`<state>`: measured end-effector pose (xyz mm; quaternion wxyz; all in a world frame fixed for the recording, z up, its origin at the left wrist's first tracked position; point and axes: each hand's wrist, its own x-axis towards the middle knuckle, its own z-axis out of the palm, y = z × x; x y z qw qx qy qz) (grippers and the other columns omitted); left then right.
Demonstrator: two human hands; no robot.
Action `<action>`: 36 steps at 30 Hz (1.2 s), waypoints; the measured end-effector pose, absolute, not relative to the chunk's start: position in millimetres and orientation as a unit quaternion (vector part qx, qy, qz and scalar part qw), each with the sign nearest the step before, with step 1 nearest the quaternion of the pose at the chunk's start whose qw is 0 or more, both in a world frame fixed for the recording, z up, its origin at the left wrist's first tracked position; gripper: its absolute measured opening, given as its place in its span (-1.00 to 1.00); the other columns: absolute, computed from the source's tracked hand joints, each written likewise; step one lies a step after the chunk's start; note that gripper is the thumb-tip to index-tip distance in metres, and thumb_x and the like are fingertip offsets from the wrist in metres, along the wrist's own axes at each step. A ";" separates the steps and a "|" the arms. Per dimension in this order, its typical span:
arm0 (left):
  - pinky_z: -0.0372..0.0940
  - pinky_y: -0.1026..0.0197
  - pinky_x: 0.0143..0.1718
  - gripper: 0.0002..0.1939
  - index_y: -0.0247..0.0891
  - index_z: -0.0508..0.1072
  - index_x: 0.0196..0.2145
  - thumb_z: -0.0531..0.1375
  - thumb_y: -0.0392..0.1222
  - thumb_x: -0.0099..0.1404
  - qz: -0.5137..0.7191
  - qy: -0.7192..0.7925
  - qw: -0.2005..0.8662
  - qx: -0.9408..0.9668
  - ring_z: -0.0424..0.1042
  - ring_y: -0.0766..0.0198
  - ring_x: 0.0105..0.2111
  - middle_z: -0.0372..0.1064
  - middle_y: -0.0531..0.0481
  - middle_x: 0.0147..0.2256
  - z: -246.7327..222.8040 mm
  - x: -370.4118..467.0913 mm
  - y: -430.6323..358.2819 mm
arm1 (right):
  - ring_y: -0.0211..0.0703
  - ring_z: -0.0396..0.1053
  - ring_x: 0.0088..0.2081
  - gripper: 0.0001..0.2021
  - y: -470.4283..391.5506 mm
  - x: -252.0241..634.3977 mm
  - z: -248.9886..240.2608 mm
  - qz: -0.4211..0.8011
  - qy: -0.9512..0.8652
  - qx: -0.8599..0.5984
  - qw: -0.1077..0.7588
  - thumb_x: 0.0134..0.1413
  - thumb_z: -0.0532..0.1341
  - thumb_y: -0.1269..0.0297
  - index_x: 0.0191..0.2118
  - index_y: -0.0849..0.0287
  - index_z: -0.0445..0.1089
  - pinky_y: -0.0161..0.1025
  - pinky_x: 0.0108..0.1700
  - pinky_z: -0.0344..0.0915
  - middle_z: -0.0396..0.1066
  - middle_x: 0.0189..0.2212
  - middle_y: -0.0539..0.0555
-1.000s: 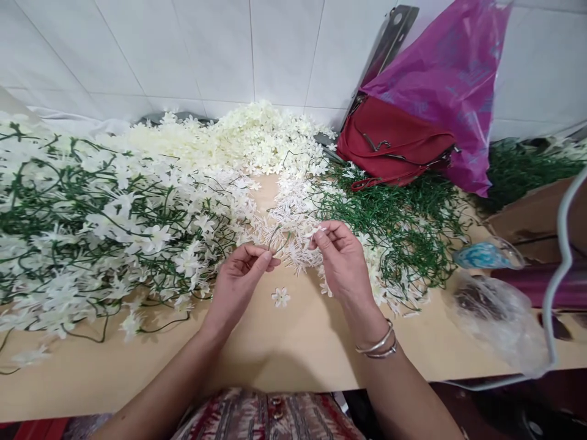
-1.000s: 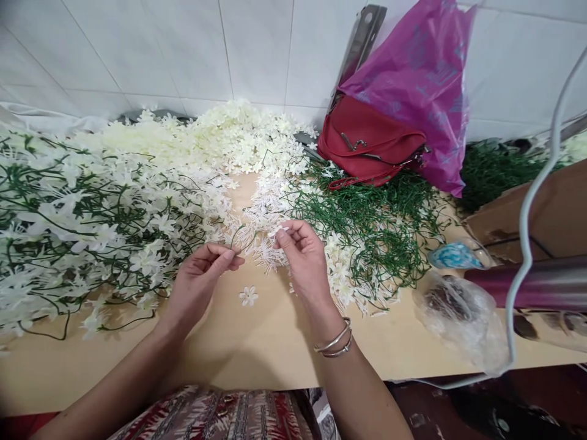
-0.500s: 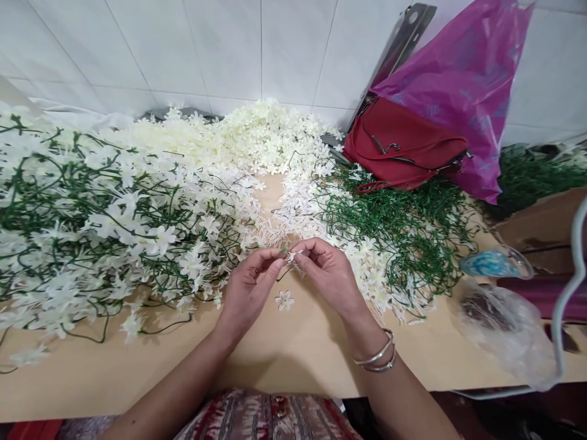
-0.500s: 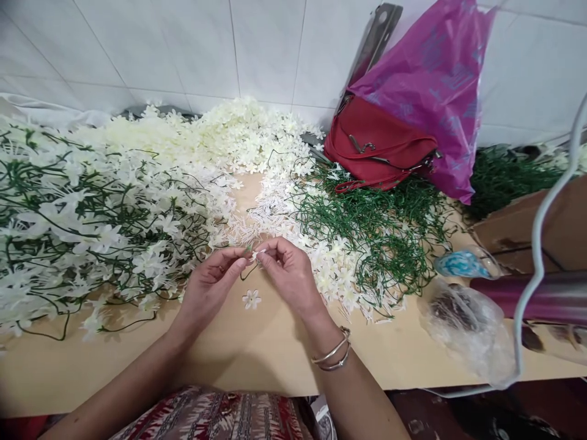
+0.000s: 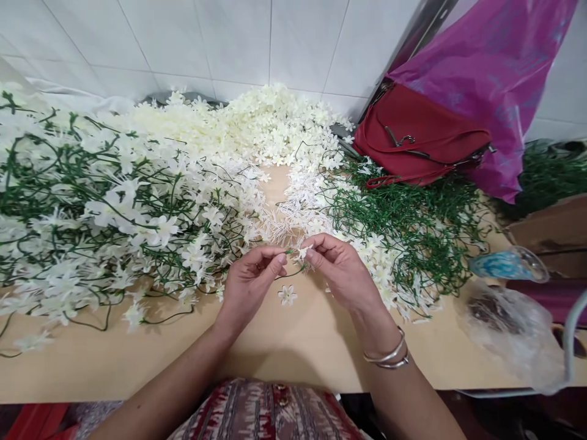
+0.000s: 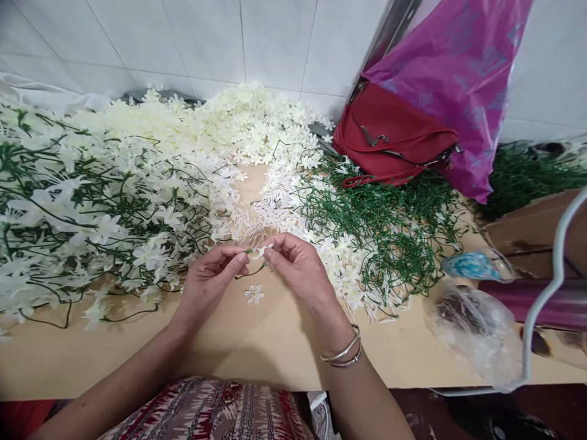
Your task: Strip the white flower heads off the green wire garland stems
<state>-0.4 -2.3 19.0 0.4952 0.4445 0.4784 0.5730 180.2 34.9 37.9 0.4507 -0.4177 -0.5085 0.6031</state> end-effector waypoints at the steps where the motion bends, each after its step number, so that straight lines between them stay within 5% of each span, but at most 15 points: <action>1: 0.46 0.31 -0.32 -0.83 -0.23 0.65 -0.24 0.39 -0.08 0.30 0.570 0.478 0.496 0.448 0.52 0.35 -0.44 0.54 0.07 -0.40 19.0 -0.4 -2.8 | -0.25 0.22 -0.45 -0.69 34.9 180.5 38.6 0.613 -0.509 -0.412 0.442 0.03 0.50 -0.01 -0.31 0.11 0.56 -0.27 -0.34 0.19 0.38 -0.50 -0.07; 8: 0.45 0.29 -0.31 -0.87 -0.20 0.67 -0.19 0.36 -0.14 0.34 0.550 0.465 0.498 0.483 0.53 0.34 -0.42 0.61 0.01 -0.27 17.7 -3.6 -5.2 | -0.22 0.31 -0.39 -0.69 33.9 179.6 42.7 0.650 -0.502 -0.403 0.404 -0.04 0.53 -0.01 -0.35 0.11 0.58 -0.27 -0.29 0.27 0.47 -0.45 -0.03; 15: 0.42 0.29 -0.34 -0.84 -0.22 0.65 -0.26 0.34 -0.08 0.36 0.531 0.475 0.488 0.505 0.49 0.31 -0.44 0.55 0.03 -0.39 18.7 -5.8 -5.2 | -0.24 0.31 -0.41 -0.69 34.3 180.7 42.3 0.662 -0.495 -0.407 0.389 -0.07 0.54 -0.01 -0.37 0.11 0.59 -0.30 -0.35 0.29 0.48 -0.46 -0.02; 23: 0.45 0.29 -0.29 -0.81 -0.23 0.60 -0.26 0.31 -0.06 0.41 0.500 0.465 0.519 0.515 0.54 0.30 -0.41 0.53 0.04 -0.42 13.2 -7.5 -6.2 | -0.33 0.14 -0.54 -0.71 34.0 182.1 44.2 0.674 -0.486 -0.412 0.373 -0.05 0.54 0.05 -0.37 0.12 0.55 -0.36 -0.48 0.15 0.37 -0.54 -0.10; 36: 0.58 0.17 -0.22 -0.68 -0.23 0.56 -0.25 0.30 0.10 0.40 0.498 0.483 0.538 0.479 0.62 0.20 -0.36 0.58 -0.01 -0.39 4.9 -5.3 -3.9 | -0.26 0.34 -0.42 -0.63 35.1 169.9 25.0 0.678 -0.480 -0.403 0.385 0.00 0.51 -0.04 -0.37 0.16 0.50 -0.27 -0.28 0.31 0.45 -0.48 -0.06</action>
